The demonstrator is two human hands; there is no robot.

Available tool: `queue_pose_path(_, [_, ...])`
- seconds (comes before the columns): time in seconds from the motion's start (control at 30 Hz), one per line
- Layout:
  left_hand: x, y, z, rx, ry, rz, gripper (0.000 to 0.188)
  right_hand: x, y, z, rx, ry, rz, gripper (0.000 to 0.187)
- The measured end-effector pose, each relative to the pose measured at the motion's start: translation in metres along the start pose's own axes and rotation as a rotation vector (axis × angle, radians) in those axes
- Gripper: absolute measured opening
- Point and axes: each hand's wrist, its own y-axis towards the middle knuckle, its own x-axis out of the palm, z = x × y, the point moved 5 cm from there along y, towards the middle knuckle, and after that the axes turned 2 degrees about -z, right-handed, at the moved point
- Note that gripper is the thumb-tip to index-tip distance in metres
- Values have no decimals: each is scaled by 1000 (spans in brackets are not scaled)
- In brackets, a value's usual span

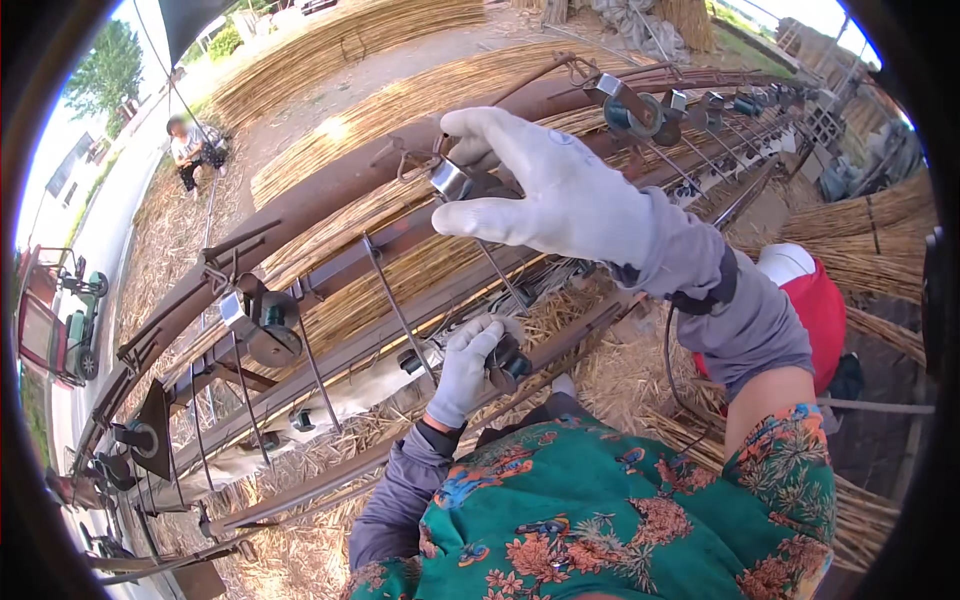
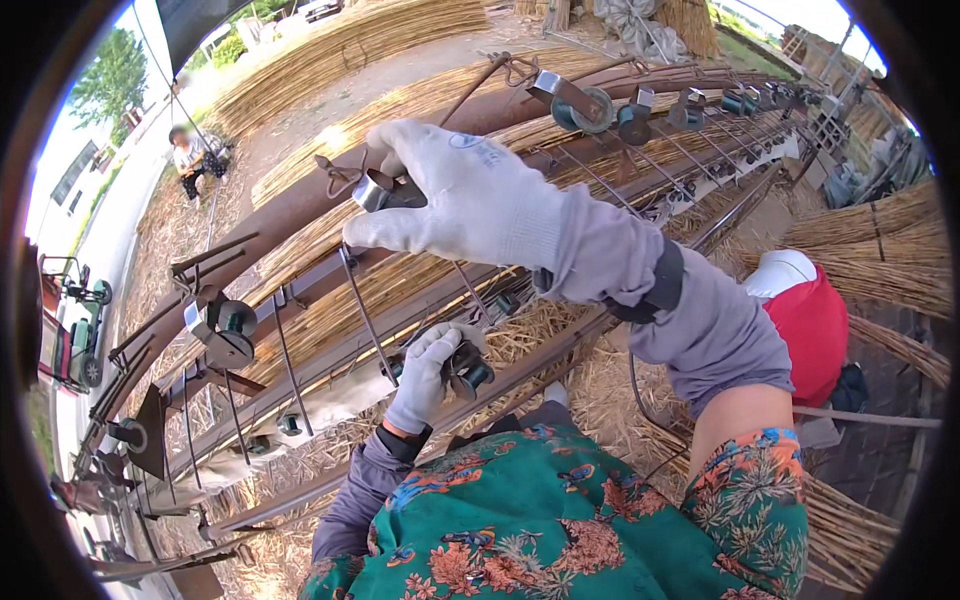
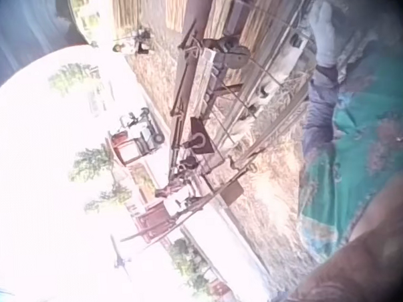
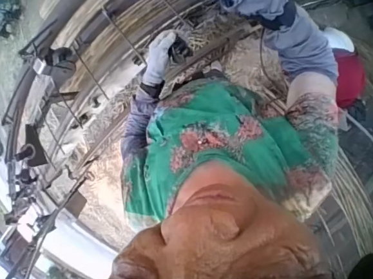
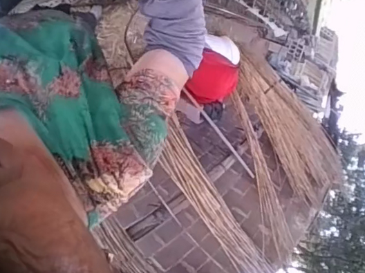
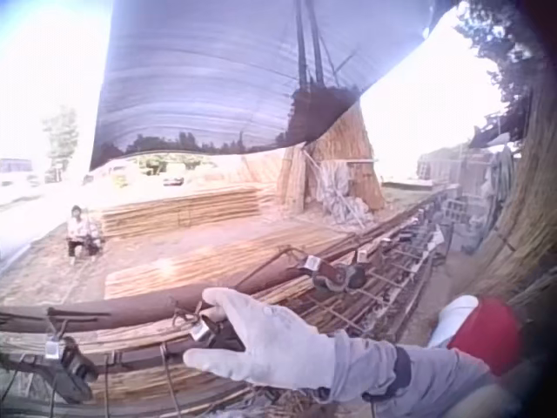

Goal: Thread wire through a large metal frame to bind and secure bundles of reeds for mat or screen construction.

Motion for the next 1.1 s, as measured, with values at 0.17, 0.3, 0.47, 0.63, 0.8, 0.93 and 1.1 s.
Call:
queue_pose_path(0.17, [-8,-16,-14,-151,-284,-45,43,0,18,4,253,260,-124,40])
queue_pose_path(0.3, [-7,-19,-21,-184,-532,-105,40,-19,31,-15,184,-201,-193,33])
queue_pose_path(0.47, [-12,-13,-13,-168,-591,-119,29,-26,58,-25,114,-608,-85,22])
queue_pose_path(0.63, [-4,-7,-5,-112,-576,-136,29,-63,73,18,305,-509,34,28])
queue_pose_path(0.8, [16,-6,-14,-185,-446,47,42,-3,-7,38,-155,-223,-152,15])
queue_pose_path(0.93, [59,-29,-17,-146,-454,-198,52,110,-160,78,368,73,-480,17])
queue_pose_path(1.1, [99,-65,-44,-299,-102,-510,52,116,-273,57,703,205,-105,27])
